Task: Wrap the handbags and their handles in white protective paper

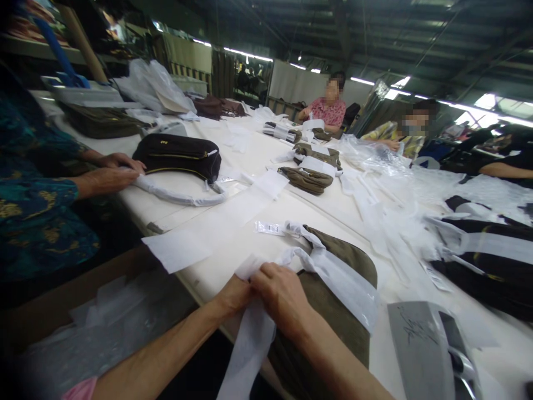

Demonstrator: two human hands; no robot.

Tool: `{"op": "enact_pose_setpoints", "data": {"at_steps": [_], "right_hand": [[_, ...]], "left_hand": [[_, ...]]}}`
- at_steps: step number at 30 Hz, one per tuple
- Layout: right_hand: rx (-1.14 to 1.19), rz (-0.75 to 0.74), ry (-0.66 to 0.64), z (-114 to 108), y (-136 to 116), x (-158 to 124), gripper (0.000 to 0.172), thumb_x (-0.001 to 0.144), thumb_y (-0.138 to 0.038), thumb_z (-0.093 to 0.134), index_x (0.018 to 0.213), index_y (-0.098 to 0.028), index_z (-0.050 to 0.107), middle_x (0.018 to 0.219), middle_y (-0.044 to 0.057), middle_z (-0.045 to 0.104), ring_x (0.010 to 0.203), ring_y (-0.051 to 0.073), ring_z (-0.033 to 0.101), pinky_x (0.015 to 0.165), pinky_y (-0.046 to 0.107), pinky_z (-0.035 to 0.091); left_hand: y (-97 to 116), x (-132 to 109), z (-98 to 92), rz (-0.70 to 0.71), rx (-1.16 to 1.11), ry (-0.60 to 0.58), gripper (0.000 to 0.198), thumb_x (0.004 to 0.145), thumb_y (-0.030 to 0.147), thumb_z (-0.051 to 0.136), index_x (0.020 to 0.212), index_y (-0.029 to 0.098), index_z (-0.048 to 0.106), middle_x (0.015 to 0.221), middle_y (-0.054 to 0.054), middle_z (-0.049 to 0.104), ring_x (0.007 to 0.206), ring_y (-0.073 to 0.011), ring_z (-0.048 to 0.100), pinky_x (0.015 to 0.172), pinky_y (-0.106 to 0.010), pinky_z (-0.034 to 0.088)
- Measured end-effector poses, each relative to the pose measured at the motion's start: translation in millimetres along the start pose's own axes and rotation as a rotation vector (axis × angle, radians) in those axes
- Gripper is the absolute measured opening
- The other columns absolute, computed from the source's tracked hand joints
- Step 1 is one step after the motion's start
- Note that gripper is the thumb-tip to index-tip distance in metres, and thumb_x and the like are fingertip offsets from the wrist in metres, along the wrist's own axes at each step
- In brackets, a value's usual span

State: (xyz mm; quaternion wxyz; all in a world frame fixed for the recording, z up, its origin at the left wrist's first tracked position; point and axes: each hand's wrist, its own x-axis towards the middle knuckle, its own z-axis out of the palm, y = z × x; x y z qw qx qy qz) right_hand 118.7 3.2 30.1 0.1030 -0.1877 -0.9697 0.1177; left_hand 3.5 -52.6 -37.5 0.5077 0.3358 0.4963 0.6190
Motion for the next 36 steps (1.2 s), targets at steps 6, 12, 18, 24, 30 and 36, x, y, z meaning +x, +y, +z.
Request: {"op": "enact_pose_setpoints", "data": {"at_steps": [6, 12, 18, 24, 30, 36], "right_hand": [[0.141, 0.056, 0.175, -15, 25, -7, 0.033, 0.086, -0.018, 0.039, 0.117, -0.020, 0.049, 0.113, 0.011, 0.055, 0.096, 0.020, 0.056, 0.077, 0.031, 0.046], [0.174, -0.033, -0.169, -44, 44, 12, 0.019, 0.086, -0.016, 0.042, 0.085, -0.018, 0.062, 0.082, 0.005, 0.060, 0.069, 0.013, 0.057, 0.063, 0.024, 0.045], [0.163, -0.077, -0.227, -40, 37, 19, 0.015, 0.085, -0.020, 0.046, 0.088, -0.018, 0.061, 0.091, 0.006, 0.059, 0.067, 0.011, 0.056, 0.062, 0.022, 0.043], [-0.227, -0.052, -0.284, -24, 27, 27, 0.016, 0.084, -0.022, 0.047, 0.083, -0.020, 0.063, 0.108, 0.007, 0.057, 0.056, 0.010, 0.056, 0.049, 0.023, 0.037], [-0.054, -0.107, -0.110, -30, 32, 15, 0.031, 0.082, -0.022, 0.048, 0.113, -0.021, 0.051, 0.113, 0.011, 0.054, 0.064, 0.012, 0.058, 0.056, 0.025, 0.045], [-0.279, -0.232, -0.027, -34, 61, -35, 0.034, 0.082, -0.013, 0.044, 0.115, -0.020, 0.049, 0.109, 0.012, 0.057, 0.091, 0.021, 0.057, 0.073, 0.035, 0.048]], "left_hand": [[4, 0, 1.5, 0.014, -0.092, -0.089, 0.047, 0.062, 0.022, 0.072, 0.107, 0.017, 0.061, 0.105, -0.005, 0.064, 0.101, -0.0256, 0.055, 0.091, -0.036, 0.040], [2, 1, 0.1, -0.022, -0.128, -0.089, 0.040, 0.060, 0.022, 0.074, 0.099, 0.017, 0.064, 0.099, -0.004, 0.066, 0.097, -0.0247, 0.057, 0.088, -0.035, 0.042], [3, 2, 1.3, 0.080, -0.126, -0.095, 0.041, 0.062, 0.014, 0.070, 0.103, 0.018, 0.063, 0.104, -0.003, 0.064, 0.102, -0.0248, 0.055, 0.092, -0.035, 0.038], [0, 4, 3.2, 0.101, -0.130, -0.094, 0.045, 0.061, 0.014, 0.071, 0.104, 0.017, 0.062, 0.106, -0.006, 0.063, 0.105, -0.0277, 0.053, 0.094, -0.039, 0.037], [-5, 3, -0.2, -0.040, -0.201, -0.032, 0.040, 0.063, 0.017, 0.072, 0.101, 0.016, 0.063, 0.108, -0.007, 0.062, 0.105, -0.0263, 0.053, 0.093, -0.037, 0.039], [-5, 5, -5.2, -0.224, -0.345, -0.138, 0.042, 0.060, 0.020, 0.074, 0.100, 0.014, 0.064, 0.098, -0.009, 0.066, 0.092, -0.0255, 0.059, 0.084, -0.036, 0.044]]}}
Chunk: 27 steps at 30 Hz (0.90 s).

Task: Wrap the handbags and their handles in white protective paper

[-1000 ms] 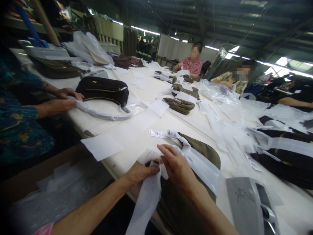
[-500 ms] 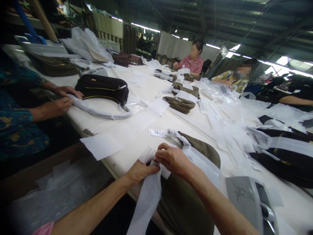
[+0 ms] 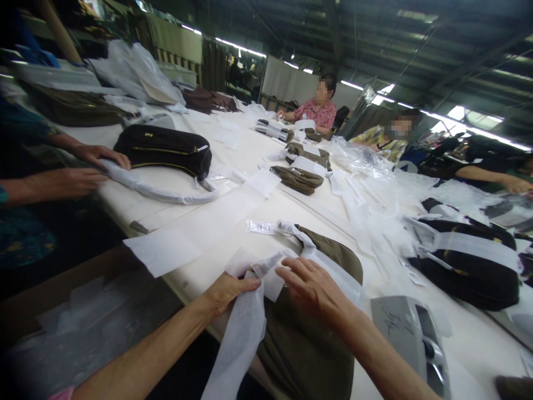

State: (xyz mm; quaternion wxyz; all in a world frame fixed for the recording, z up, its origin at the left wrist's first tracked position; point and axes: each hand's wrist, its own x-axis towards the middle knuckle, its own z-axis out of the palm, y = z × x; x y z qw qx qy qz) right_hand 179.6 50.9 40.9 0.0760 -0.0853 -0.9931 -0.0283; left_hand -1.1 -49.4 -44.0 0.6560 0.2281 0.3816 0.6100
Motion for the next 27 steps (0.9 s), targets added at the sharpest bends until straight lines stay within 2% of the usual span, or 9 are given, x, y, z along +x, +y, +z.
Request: {"op": "enact_pose_setpoints", "data": {"at_steps": [3, 5, 9, 12, 15, 18, 20, 24, 27], "right_hand": [[-0.186, -0.113, -0.067, 11, 1, -10, 0.036, 0.084, -0.010, 0.042, 0.117, -0.021, 0.049, 0.121, 0.013, 0.052, 0.103, 0.025, 0.052, 0.079, 0.042, 0.044], [-0.225, -0.171, -0.043, 17, 0, -9, 0.035, 0.085, -0.008, 0.040, 0.117, -0.019, 0.050, 0.125, 0.014, 0.049, 0.109, 0.027, 0.048, 0.082, 0.044, 0.042], [-0.173, -0.260, 0.060, 16, -4, -1, 0.026, 0.088, -0.015, 0.040, 0.108, -0.015, 0.055, 0.117, 0.013, 0.056, 0.108, 0.025, 0.048, 0.082, 0.041, 0.043], [-0.107, -0.254, 0.090, 8, -8, 7, 0.023, 0.089, -0.016, 0.041, 0.105, -0.018, 0.057, 0.118, 0.011, 0.056, 0.110, 0.023, 0.047, 0.085, 0.042, 0.041], [-0.038, -0.235, 0.082, 3, -9, 17, 0.018, 0.088, -0.019, 0.044, 0.096, -0.021, 0.060, 0.126, 0.010, 0.050, 0.120, 0.024, 0.040, 0.094, 0.047, 0.034], [0.019, -0.205, 0.003, 5, -6, 28, 0.016, 0.087, -0.018, 0.045, 0.090, -0.021, 0.060, 0.133, 0.011, 0.042, 0.125, 0.026, 0.033, 0.100, 0.055, 0.022], [0.078, -0.188, -0.069, 6, -3, 34, 0.016, 0.087, -0.018, 0.044, 0.091, -0.021, 0.060, 0.133, 0.013, 0.042, 0.123, 0.026, 0.037, 0.101, 0.057, 0.019], [0.273, -0.132, -0.170, 7, 0, 42, 0.016, 0.087, -0.020, 0.045, 0.093, -0.022, 0.060, 0.110, 0.008, 0.059, 0.104, 0.020, 0.054, 0.100, 0.049, 0.026], [0.374, -0.080, -0.199, 8, 0, 45, 0.016, 0.087, -0.023, 0.045, 0.093, -0.022, 0.060, 0.091, 0.004, 0.062, 0.088, 0.015, 0.057, 0.096, 0.040, 0.032]], "left_hand": [[2, 0, -1.6, -0.054, -0.046, -0.044, 0.044, 0.061, 0.021, 0.074, 0.103, 0.014, 0.063, 0.095, -0.009, 0.067, 0.087, -0.0236, 0.061, 0.082, -0.035, 0.045], [4, 0, -2.1, -0.079, -0.064, -0.050, 0.044, 0.059, 0.022, 0.076, 0.101, 0.014, 0.064, 0.091, -0.009, 0.068, 0.083, -0.0230, 0.062, 0.081, -0.035, 0.045], [4, 0, -1.1, -0.071, -0.059, -0.027, 0.048, 0.054, 0.024, 0.079, 0.098, 0.013, 0.065, 0.089, -0.009, 0.068, 0.081, -0.0239, 0.062, 0.081, -0.036, 0.045], [2, 1, 1.4, -0.047, -0.030, -0.012, 0.047, 0.053, 0.024, 0.080, 0.097, 0.014, 0.066, 0.094, -0.009, 0.067, 0.089, -0.0257, 0.060, 0.084, -0.037, 0.044], [1, 0, 4.7, 0.022, 0.031, -0.009, 0.046, 0.056, 0.023, 0.077, 0.100, 0.016, 0.065, 0.101, -0.008, 0.065, 0.097, -0.0265, 0.057, 0.087, -0.037, 0.042], [1, -3, 7.3, 0.170, 0.151, 0.007, 0.048, 0.061, 0.018, 0.072, 0.107, 0.022, 0.061, 0.109, -0.004, 0.062, 0.104, -0.0236, 0.053, 0.089, -0.033, 0.039], [1, -3, 7.4, 0.204, 0.285, 0.002, 0.041, 0.065, 0.017, 0.067, 0.105, 0.021, 0.061, 0.104, -0.002, 0.063, 0.097, -0.0212, 0.055, 0.082, -0.029, 0.041], [3, -5, 5.1, 0.128, 0.486, -0.058, 0.018, 0.070, 0.018, 0.057, 0.085, 0.012, 0.065, 0.068, 0.000, 0.060, 0.062, -0.0143, 0.052, 0.056, -0.023, 0.038], [7, -6, 4.1, 0.148, 0.507, -0.093, 0.017, 0.070, 0.017, 0.055, 0.083, 0.012, 0.064, 0.065, 0.001, 0.057, 0.060, -0.0130, 0.048, 0.056, -0.023, 0.035]]}}
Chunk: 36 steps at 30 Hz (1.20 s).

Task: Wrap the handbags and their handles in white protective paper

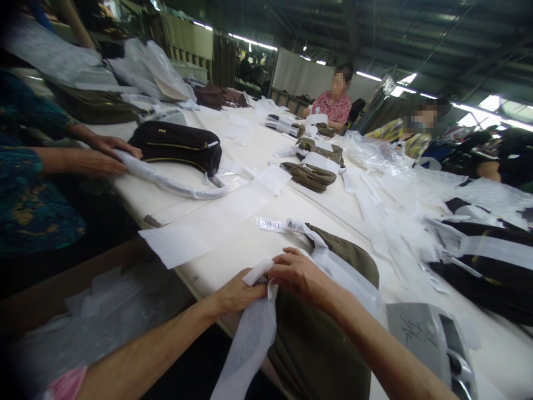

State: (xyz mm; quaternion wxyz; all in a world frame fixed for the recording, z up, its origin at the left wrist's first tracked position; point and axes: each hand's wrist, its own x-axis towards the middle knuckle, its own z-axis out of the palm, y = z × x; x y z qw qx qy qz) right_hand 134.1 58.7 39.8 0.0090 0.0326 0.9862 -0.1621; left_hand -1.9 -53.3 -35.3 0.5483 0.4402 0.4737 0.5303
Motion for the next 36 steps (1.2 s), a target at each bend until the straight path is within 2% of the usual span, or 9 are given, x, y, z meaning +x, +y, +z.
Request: {"op": "enact_pose_setpoints", "data": {"at_steps": [5, 8, 12, 16, 18, 21, 25, 31, 36], "right_hand": [[0.023, 0.013, 0.069, 8, 4, 6, 0.020, 0.088, -0.024, 0.041, 0.090, -0.019, 0.059, 0.086, 0.007, 0.059, 0.078, 0.016, 0.054, 0.074, 0.030, 0.041], [0.038, 0.015, 0.098, 14, 5, 8, 0.019, 0.088, -0.024, 0.040, 0.088, -0.018, 0.058, 0.084, 0.007, 0.058, 0.076, 0.015, 0.053, 0.072, 0.030, 0.040], [0.096, 0.100, 0.131, 15, 1, 10, 0.015, 0.085, -0.024, 0.046, 0.096, -0.017, 0.053, 0.082, 0.006, 0.060, 0.075, 0.015, 0.053, 0.070, 0.030, 0.041], [0.246, 0.274, 0.127, 8, -2, 14, 0.044, 0.077, -0.025, 0.056, 0.118, -0.016, 0.042, 0.078, 0.002, 0.058, 0.067, 0.014, 0.053, 0.062, 0.026, 0.042], [0.328, 0.291, 0.070, 3, -2, 16, 0.038, 0.075, -0.027, 0.059, 0.111, -0.016, 0.051, 0.072, 0.000, 0.057, 0.062, 0.012, 0.052, 0.059, 0.024, 0.040], [0.413, 0.287, 0.030, 0, -2, 18, 0.015, 0.076, -0.030, 0.057, 0.081, -0.016, 0.061, 0.066, -0.001, 0.056, 0.060, 0.011, 0.050, 0.055, 0.022, 0.038], [0.450, 0.318, 0.070, 1, -1, 19, 0.018, 0.076, -0.033, 0.056, 0.075, -0.015, 0.060, 0.062, -0.002, 0.051, 0.057, 0.010, 0.045, 0.052, 0.021, 0.035], [0.353, 0.227, 0.068, 5, 6, 21, 0.023, 0.076, -0.030, 0.056, 0.060, -0.016, 0.048, 0.054, -0.006, 0.038, 0.052, 0.008, 0.035, 0.048, 0.020, 0.027], [0.265, 0.218, 0.107, 10, 11, 23, 0.024, 0.072, -0.026, 0.060, 0.055, -0.016, 0.047, 0.050, -0.007, 0.039, 0.049, 0.007, 0.035, 0.049, 0.021, 0.027]], "left_hand": [[2, -1, -3.3, 0.051, 0.041, 0.006, 0.024, 0.071, 0.017, 0.051, 0.091, 0.014, 0.064, 0.080, -0.002, 0.061, 0.075, -0.0177, 0.052, 0.069, -0.026, 0.039], [-1, -3, -2.2, 0.054, 0.047, 0.035, 0.026, 0.072, 0.021, 0.053, 0.095, 0.015, 0.063, 0.085, -0.003, 0.062, 0.080, -0.0195, 0.052, 0.073, -0.027, 0.039], [-5, -5, 3.2, -0.027, 0.060, 0.103, 0.026, 0.074, 0.031, 0.055, 0.092, 0.014, 0.064, 0.075, -0.003, 0.060, 0.069, -0.0178, 0.052, 0.063, -0.026, 0.039], [-6, -8, 4.5, -0.033, 0.040, 0.100, 0.023, 0.075, 0.027, 0.054, 0.089, 0.012, 0.065, 0.068, -0.001, 0.058, 0.061, -0.0141, 0.048, 0.058, -0.024, 0.037], [-7, -9, 3.2, -0.002, 0.021, 0.090, 0.027, 0.074, 0.026, 0.056, 0.097, 0.014, 0.063, 0.073, -0.002, 0.059, 0.064, -0.0143, 0.049, 0.061, -0.024, 0.039], [-8, -10, 2.2, 0.075, -0.071, 0.110, 0.039, 0.072, 0.028, 0.060, 0.109, 0.016, 0.059, 0.086, -0.003, 0.061, 0.077, -0.0162, 0.053, 0.070, -0.024, 0.041], [-8, -11, 5.3, 0.051, -0.251, 0.152, 0.039, 0.071, 0.029, 0.064, 0.107, 0.015, 0.061, 0.095, -0.005, 0.063, 0.084, -0.0184, 0.056, 0.074, -0.026, 0.042], [-9, -14, 12.4, -0.168, -0.328, 0.304, 0.036, 0.061, 0.035, 0.072, 0.086, 0.009, 0.069, 0.061, -0.002, 0.062, 0.053, -0.0122, 0.051, 0.047, -0.021, 0.036], [-12, -12, 13.3, -0.217, -0.290, 0.326, 0.032, 0.060, 0.036, 0.072, 0.075, 0.008, 0.067, 0.051, 0.002, 0.054, 0.043, -0.0073, 0.041, 0.041, -0.019, 0.029]]}}
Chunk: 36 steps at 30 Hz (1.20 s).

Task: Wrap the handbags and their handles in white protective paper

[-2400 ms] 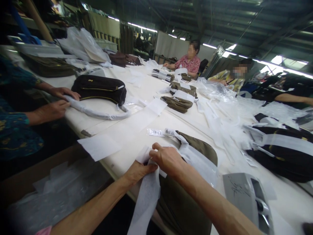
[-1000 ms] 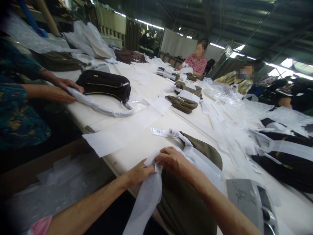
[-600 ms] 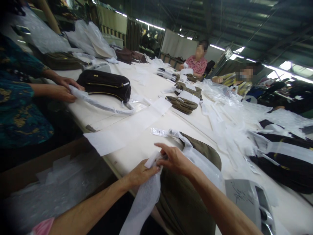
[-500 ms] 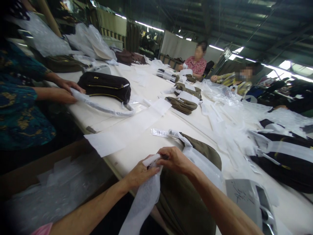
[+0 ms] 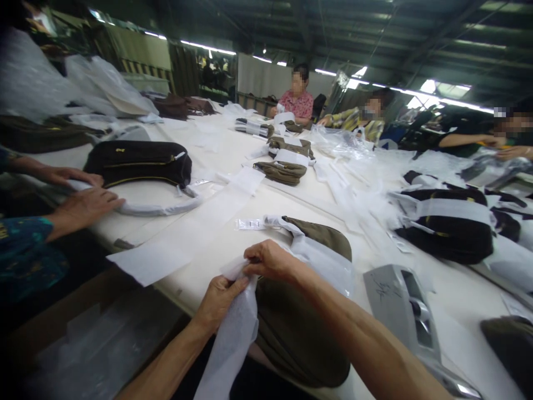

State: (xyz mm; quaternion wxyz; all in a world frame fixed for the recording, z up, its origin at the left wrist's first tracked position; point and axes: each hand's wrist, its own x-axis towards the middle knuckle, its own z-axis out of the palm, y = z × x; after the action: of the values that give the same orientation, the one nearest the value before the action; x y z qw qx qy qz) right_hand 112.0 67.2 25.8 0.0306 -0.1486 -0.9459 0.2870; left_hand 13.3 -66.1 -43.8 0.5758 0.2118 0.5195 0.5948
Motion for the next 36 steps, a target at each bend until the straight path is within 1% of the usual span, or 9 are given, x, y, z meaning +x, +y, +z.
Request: {"op": "enact_pose_setpoints", "data": {"at_steps": [2, 4, 6, 8, 12, 18, 23, 27, 36], "right_hand": [[-0.020, 0.014, 0.061, 1, -6, -5, 0.016, 0.071, -0.026, 0.061, 0.061, -0.016, 0.053, 0.057, -0.003, 0.048, 0.057, 0.011, 0.043, 0.057, 0.023, 0.035], [-0.034, 0.069, 0.235, 2, -16, -16, 0.015, 0.071, -0.028, 0.063, 0.080, -0.017, 0.060, 0.074, 0.003, 0.056, 0.074, 0.016, 0.050, 0.071, 0.029, 0.039], [0.014, 0.255, 0.513, 7, -30, -31, 0.028, 0.071, -0.031, 0.062, 0.095, -0.017, 0.058, 0.087, 0.007, 0.058, 0.083, 0.020, 0.051, 0.076, 0.034, 0.040], [0.225, 0.510, 0.666, 17, -41, -44, 0.029, 0.073, -0.035, 0.059, 0.095, -0.016, 0.057, 0.084, 0.006, 0.059, 0.075, 0.019, 0.053, 0.068, 0.033, 0.043], [0.852, 0.709, 0.516, 46, -49, -51, 0.034, 0.072, -0.043, 0.058, 0.089, -0.014, 0.057, 0.075, 0.003, 0.056, 0.060, 0.013, 0.050, 0.045, 0.021, 0.037], [1.111, 0.609, 0.725, 66, -41, -37, 0.035, 0.069, -0.042, 0.062, 0.089, -0.013, 0.060, 0.069, 0.000, 0.055, 0.053, 0.008, 0.042, 0.045, 0.018, 0.031], [1.165, 0.623, 0.808, 67, -41, -34, 0.032, 0.067, -0.039, 0.063, 0.085, -0.012, 0.062, 0.069, 0.001, 0.060, 0.055, 0.011, 0.048, 0.048, 0.020, 0.036], [1.114, 0.675, 0.929, 73, -39, -24, 0.028, 0.066, -0.033, 0.059, 0.084, -0.011, 0.062, 0.069, 0.002, 0.063, 0.062, 0.015, 0.054, 0.055, 0.023, 0.041], [1.120, 0.677, 0.855, 80, -30, -17, 0.024, 0.064, -0.032, 0.059, 0.079, -0.012, 0.062, 0.068, 0.001, 0.063, 0.061, 0.014, 0.053, 0.054, 0.022, 0.040]], "left_hand": [[0, 1, 0.4, -0.004, 0.008, 0.013, 0.030, 0.060, 0.035, 0.072, 0.070, 0.008, 0.066, 0.049, 0.003, 0.052, 0.042, -0.0063, 0.040, 0.040, -0.018, 0.028], [1, 0, 1.2, -0.010, 0.013, 0.018, 0.029, 0.061, 0.036, 0.072, 0.067, 0.008, 0.065, 0.048, 0.003, 0.052, 0.041, -0.0063, 0.040, 0.041, -0.018, 0.029], [2, -1, 2.4, -0.029, 0.010, 0.012, 0.030, 0.062, 0.037, 0.070, 0.068, 0.009, 0.065, 0.051, 0.002, 0.056, 0.043, -0.0081, 0.045, 0.042, -0.019, 0.033], [4, -2, 3.4, -0.058, 0.001, 0.005, 0.032, 0.061, 0.039, 0.071, 0.072, 0.009, 0.066, 0.055, 0.000, 0.060, 0.045, -0.0103, 0.049, 0.044, -0.021, 0.037], [5, -3, 3.4, -0.051, 0.031, -0.048, 0.035, 0.062, 0.040, 0.070, 0.079, 0.010, 0.068, 0.058, -0.001, 0.062, 0.049, -0.0124, 0.053, 0.047, -0.021, 0.039], [5, -4, 1.3, -0.010, 0.167, -0.044, 0.037, 0.063, 0.044, 0.068, 0.070, 0.008, 0.067, 0.052, -0.001, 0.058, 0.045, -0.0119, 0.049, 0.043, -0.021, 0.035], [3, -6, 2.3, 0.060, 0.316, -0.060, 0.036, 0.069, 0.044, 0.063, 0.070, 0.008, 0.067, 0.054, -0.002, 0.060, 0.049, -0.0146, 0.053, 0.045, -0.021, 0.039], [1, -9, 6.4, 0.211, 0.501, -0.020, 0.036, 0.076, 0.041, 0.057, 0.089, 0.009, 0.067, 0.074, -0.005, 0.067, 0.074, -0.0226, 0.061, 0.062, -0.025, 0.046], [-11, -11, 9.2, 0.437, 0.600, 0.114, 0.034, 0.080, 0.033, 0.054, 0.109, 0.016, 0.060, 0.105, -0.008, 0.064, 0.103, -0.0234, 0.055, 0.092, -0.033, 0.039]]}}
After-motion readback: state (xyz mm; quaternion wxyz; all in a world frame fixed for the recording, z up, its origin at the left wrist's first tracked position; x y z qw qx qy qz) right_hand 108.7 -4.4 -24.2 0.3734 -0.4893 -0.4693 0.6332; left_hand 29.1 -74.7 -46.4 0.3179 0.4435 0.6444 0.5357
